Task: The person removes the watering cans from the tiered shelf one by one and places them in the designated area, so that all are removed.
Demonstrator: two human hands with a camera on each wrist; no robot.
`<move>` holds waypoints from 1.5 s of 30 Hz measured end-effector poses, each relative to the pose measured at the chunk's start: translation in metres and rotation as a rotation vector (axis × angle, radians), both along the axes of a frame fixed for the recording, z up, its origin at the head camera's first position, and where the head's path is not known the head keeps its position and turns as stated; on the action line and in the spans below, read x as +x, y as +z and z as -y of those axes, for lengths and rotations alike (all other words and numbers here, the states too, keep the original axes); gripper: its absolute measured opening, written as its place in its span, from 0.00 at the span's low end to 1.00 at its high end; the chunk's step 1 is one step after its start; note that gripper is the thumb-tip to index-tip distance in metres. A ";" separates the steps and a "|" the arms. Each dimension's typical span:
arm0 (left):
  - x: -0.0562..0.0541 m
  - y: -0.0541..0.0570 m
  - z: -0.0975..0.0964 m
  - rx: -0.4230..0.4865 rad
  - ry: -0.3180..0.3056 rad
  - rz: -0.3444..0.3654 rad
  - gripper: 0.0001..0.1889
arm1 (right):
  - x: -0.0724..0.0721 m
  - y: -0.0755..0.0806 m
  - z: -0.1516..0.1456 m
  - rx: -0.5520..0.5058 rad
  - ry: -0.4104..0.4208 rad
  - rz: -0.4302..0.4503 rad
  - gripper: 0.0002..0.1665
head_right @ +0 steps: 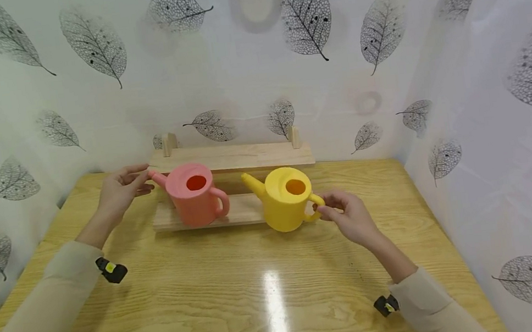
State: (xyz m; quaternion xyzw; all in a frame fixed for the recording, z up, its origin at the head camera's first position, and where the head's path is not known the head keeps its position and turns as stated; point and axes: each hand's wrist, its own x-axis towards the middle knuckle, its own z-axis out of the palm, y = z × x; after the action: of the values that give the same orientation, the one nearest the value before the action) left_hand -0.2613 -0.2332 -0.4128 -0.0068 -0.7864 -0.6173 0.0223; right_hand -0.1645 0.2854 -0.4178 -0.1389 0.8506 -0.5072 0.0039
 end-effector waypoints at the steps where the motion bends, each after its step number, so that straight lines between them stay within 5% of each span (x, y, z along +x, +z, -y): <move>1: 0.000 0.000 0.000 -0.004 0.003 0.003 0.27 | 0.004 0.000 -0.004 -0.001 -0.006 -0.003 0.15; 13: -0.001 -0.001 0.001 -0.027 0.003 0.024 0.29 | 0.049 0.013 -0.066 -0.133 -0.068 -0.081 0.13; 22: -0.002 -0.001 0.002 -0.017 0.002 0.028 0.28 | 0.059 0.021 -0.101 -0.136 -0.182 -0.117 0.11; 26: -0.002 -0.002 0.002 -0.021 0.002 0.027 0.28 | 0.050 0.016 -0.107 -0.109 -0.251 -0.099 0.14; 45: 0.000 -0.003 0.000 -0.009 -0.010 -0.003 0.29 | -0.040 -0.029 -0.066 -0.053 -0.501 0.035 0.24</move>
State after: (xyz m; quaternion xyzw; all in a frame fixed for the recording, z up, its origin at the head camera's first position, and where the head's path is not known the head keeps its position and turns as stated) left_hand -0.2611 -0.2334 -0.4156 -0.0116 -0.7889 -0.6140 0.0204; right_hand -0.2047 0.3513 -0.4473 0.0853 0.8446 -0.5168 -0.1109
